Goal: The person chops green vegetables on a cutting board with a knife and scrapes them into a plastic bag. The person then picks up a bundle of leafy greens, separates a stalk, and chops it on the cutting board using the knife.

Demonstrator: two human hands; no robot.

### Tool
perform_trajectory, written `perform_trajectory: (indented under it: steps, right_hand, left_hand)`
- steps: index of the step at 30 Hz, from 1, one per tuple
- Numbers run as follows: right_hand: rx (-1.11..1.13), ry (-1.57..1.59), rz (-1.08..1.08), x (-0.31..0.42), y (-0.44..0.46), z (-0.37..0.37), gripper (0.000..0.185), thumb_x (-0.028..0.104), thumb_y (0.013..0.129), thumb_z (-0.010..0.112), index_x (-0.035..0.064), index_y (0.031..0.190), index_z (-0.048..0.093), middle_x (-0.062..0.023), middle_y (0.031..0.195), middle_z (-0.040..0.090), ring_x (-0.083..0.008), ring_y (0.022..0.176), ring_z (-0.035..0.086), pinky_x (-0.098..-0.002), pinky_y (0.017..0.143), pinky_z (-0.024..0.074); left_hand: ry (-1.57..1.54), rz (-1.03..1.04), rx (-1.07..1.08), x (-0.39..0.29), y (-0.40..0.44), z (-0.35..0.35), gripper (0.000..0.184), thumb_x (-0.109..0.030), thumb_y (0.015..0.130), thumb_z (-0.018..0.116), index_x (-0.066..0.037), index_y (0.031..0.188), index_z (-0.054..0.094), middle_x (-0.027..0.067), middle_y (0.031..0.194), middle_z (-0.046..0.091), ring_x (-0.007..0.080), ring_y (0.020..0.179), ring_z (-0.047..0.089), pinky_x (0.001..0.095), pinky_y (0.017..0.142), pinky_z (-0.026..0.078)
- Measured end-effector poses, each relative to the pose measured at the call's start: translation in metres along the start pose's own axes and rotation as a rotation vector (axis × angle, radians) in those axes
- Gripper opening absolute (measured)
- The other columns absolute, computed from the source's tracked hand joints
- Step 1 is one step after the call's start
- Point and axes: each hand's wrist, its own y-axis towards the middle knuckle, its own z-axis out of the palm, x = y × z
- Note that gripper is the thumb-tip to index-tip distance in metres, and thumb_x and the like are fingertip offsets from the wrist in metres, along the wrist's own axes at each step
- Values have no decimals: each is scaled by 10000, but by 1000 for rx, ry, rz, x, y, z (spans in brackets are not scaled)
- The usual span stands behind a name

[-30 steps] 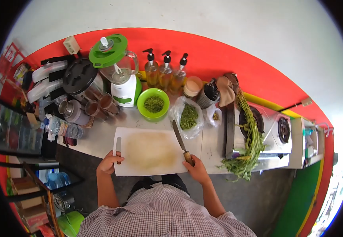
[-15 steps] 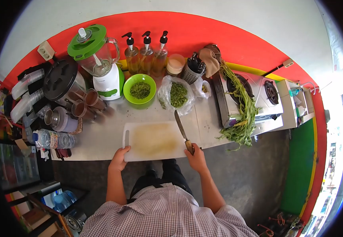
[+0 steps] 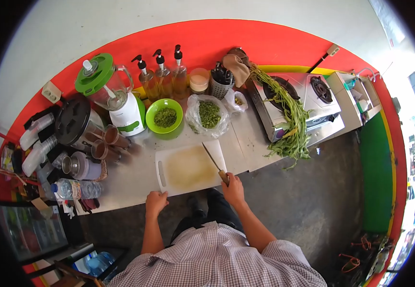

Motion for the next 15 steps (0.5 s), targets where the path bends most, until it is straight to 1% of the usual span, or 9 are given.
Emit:
perform_trajectory:
  steps: [3, 4, 6, 7, 9, 10, 12, 13, 15]
  right_hand:
    - [-109, -123, -84, 8, -1, 0, 408, 131, 867, 700, 23, 1244, 588, -242, 1142, 620, -445, 1058, 606, -507, 903, 502]
    - [-113, -194, -125, 10, 1, 0, 417, 106, 860, 691, 26, 1252, 575, -232, 1152, 604, -437, 1056, 598, -507, 900, 500]
    - [-127, -257, -162, 10, 5, 3, 429, 81, 852, 682, 30, 1260, 562, -222, 1162, 587, -430, 1054, 590, -506, 898, 498]
    - [-94, -250, -178, 9, 9, 6, 455, 57, 838, 691, 32, 1267, 542, -221, 1164, 577, -432, 1057, 582, -510, 921, 488]
    - [-35, -239, -217, 4, 19, 10, 488, 57, 825, 716, 38, 1272, 522, -215, 1181, 555, -422, 1065, 577, -506, 946, 483]
    - [-47, -227, -221, 3, 25, 9, 488, 57, 825, 716, 38, 1272, 522, -215, 1181, 555, -422, 1065, 577, -506, 946, 483]
    - [27, -212, -223, 2, 35, 8, 489, 82, 825, 728, 46, 1269, 526, -206, 1195, 543, -411, 1067, 579, -501, 950, 484]
    - [56, -211, -230, 1, 41, 5, 497, 131, 835, 738, 53, 1279, 527, -196, 1202, 537, -405, 1085, 580, -492, 969, 482]
    - [74, -157, -226, -5, 51, -3, 498, 150, 844, 737, 52, 1285, 527, -196, 1202, 539, -405, 1096, 580, -489, 974, 482]
  left_hand:
    - [294, -41, -160, 4, 7, 15, 400, -391, 893, 704, -10, 780, 750, 124, 739, 753, 304, 797, 746, 437, 803, 571]
    - [303, -30, -163, -12, 0, 6, 400, -391, 893, 704, -10, 780, 750, 124, 739, 753, 304, 797, 746, 437, 803, 571]
    - [224, -37, 34, -42, -14, -11, 381, -391, 873, 727, -13, 834, 758, 150, 843, 766, 314, 850, 745, 444, 810, 571]
    - [230, -28, 28, -43, -11, -5, 381, -391, 873, 727, -13, 834, 758, 150, 843, 766, 314, 850, 745, 444, 810, 571]
    - [147, 209, -113, -36, -1, 13, 337, -329, 868, 746, 5, 828, 755, 142, 775, 753, 286, 782, 740, 403, 750, 564]
    - [156, 218, -125, -40, 1, 16, 337, -329, 868, 746, 5, 828, 755, 142, 775, 753, 286, 782, 740, 403, 750, 564]
    - [-38, 279, -76, -53, 3, 23, 297, -295, 873, 745, -10, 957, 750, 168, 869, 756, 311, 845, 740, 409, 784, 567]
    - [-72, 317, -78, -63, 2, 26, 242, -232, 887, 738, 3, 945, 741, 153, 869, 757, 269, 816, 736, 371, 768, 561]
    - [-112, 360, -76, -84, 4, 34, 212, -200, 897, 728, 5, 947, 738, 142, 867, 754, 248, 808, 728, 355, 768, 558]
